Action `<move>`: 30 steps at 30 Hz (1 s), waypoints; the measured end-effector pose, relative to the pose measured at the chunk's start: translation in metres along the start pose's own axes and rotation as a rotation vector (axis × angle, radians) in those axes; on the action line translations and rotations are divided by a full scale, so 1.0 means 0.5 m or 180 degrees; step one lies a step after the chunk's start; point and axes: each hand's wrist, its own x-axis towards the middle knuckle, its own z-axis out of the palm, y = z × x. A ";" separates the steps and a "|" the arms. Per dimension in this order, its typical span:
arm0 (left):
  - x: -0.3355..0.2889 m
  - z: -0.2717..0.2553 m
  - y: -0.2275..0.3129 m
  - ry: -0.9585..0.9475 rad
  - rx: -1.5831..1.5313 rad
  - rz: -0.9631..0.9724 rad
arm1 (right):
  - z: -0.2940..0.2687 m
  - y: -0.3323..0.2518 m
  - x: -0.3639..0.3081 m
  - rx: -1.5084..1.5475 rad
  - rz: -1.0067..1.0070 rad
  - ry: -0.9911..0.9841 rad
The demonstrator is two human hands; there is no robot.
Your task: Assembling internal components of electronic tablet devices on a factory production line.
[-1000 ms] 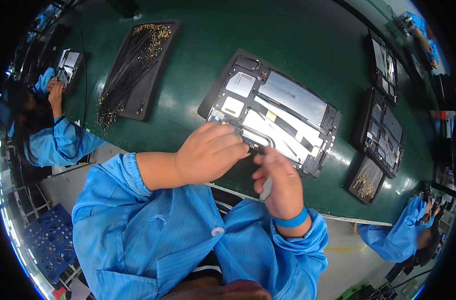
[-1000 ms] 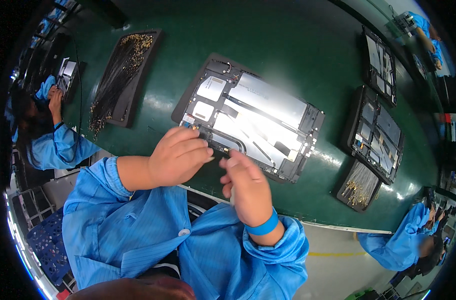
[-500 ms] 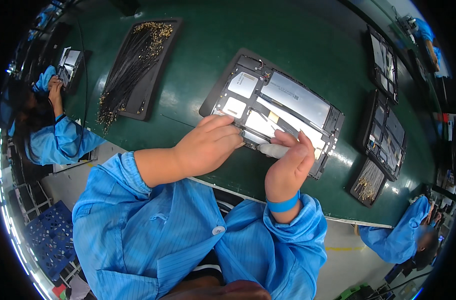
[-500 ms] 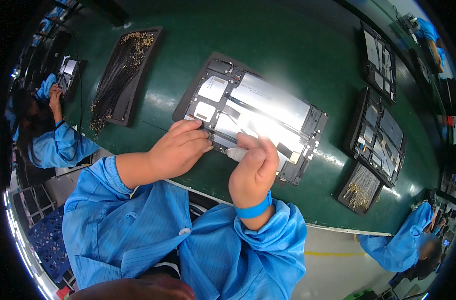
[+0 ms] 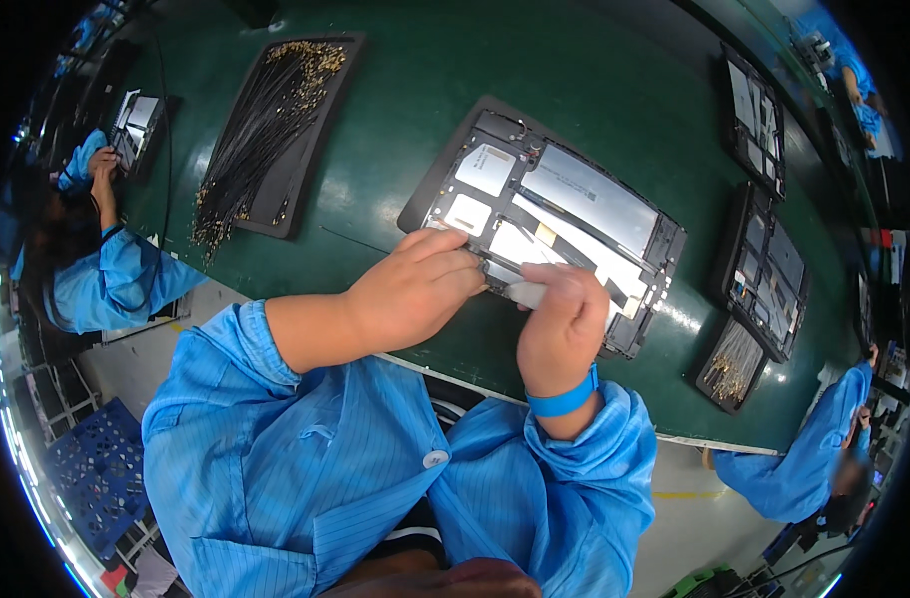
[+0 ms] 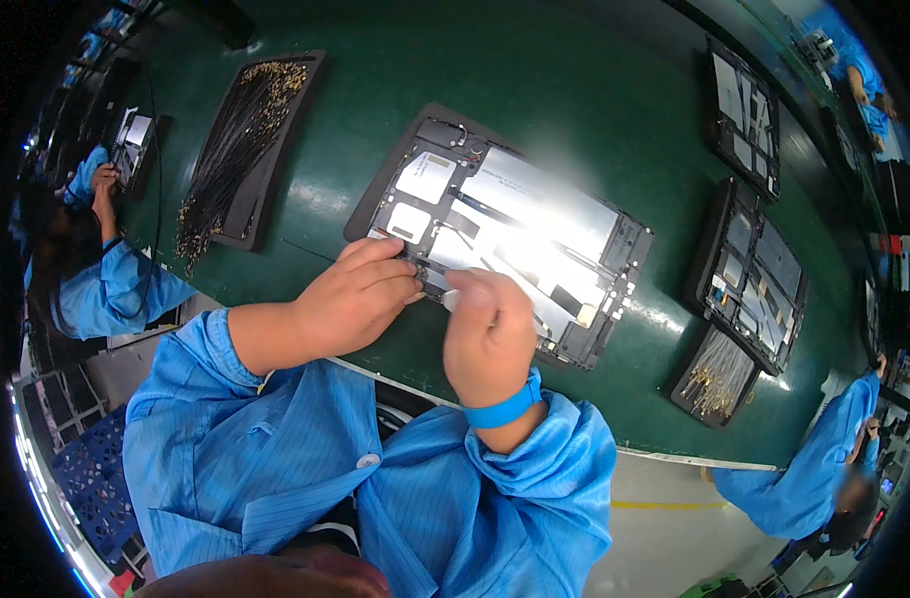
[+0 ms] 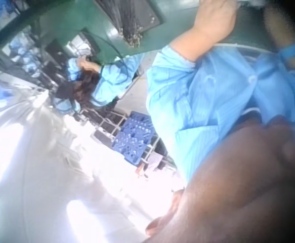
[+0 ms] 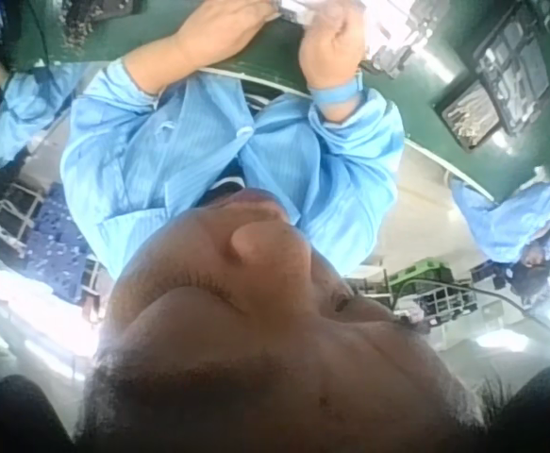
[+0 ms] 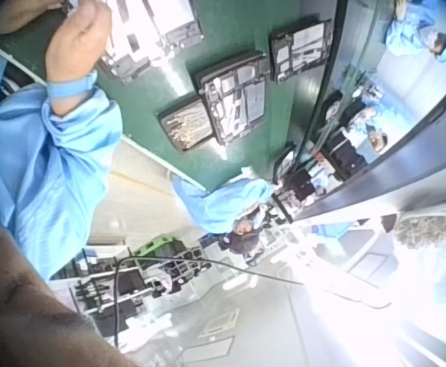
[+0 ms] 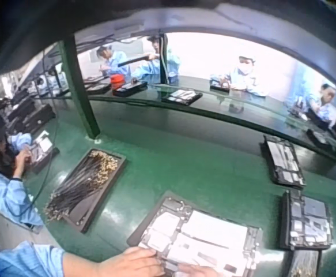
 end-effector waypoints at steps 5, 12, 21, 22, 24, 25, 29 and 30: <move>-0.011 -0.014 0.009 -0.0261 0.0102 -0.0089 | 0.018 -0.042 0.018 -0.1196 -0.1120 -0.0797; 0.002 -0.086 0.056 -0.1127 -0.1557 -0.2694 | -0.003 -0.021 0.058 0.1369 0.1297 0.0413; -0.029 -0.023 0.015 0.1846 -0.4352 -0.4595 | -0.010 0.001 0.040 0.1388 0.0798 -0.0004; -0.029 -0.024 0.008 0.1899 -0.4346 -0.4579 | -0.012 0.002 0.038 0.1418 0.0833 0.0063; -0.025 -0.025 -0.004 0.1833 -0.3682 -0.4070 | -0.015 0.004 0.036 0.1464 0.0835 0.0140; -0.025 -0.036 0.008 0.1747 -0.3573 -0.4049 | -0.015 0.005 0.035 0.1470 0.0900 0.0150; -0.081 -0.058 0.052 -0.0276 -0.3604 -0.3956 | -0.016 0.005 0.035 0.1528 0.0925 0.0050; -0.083 -0.056 0.065 -0.0702 -0.3696 -0.4062 | -0.018 0.006 0.037 0.1549 0.0877 -0.0055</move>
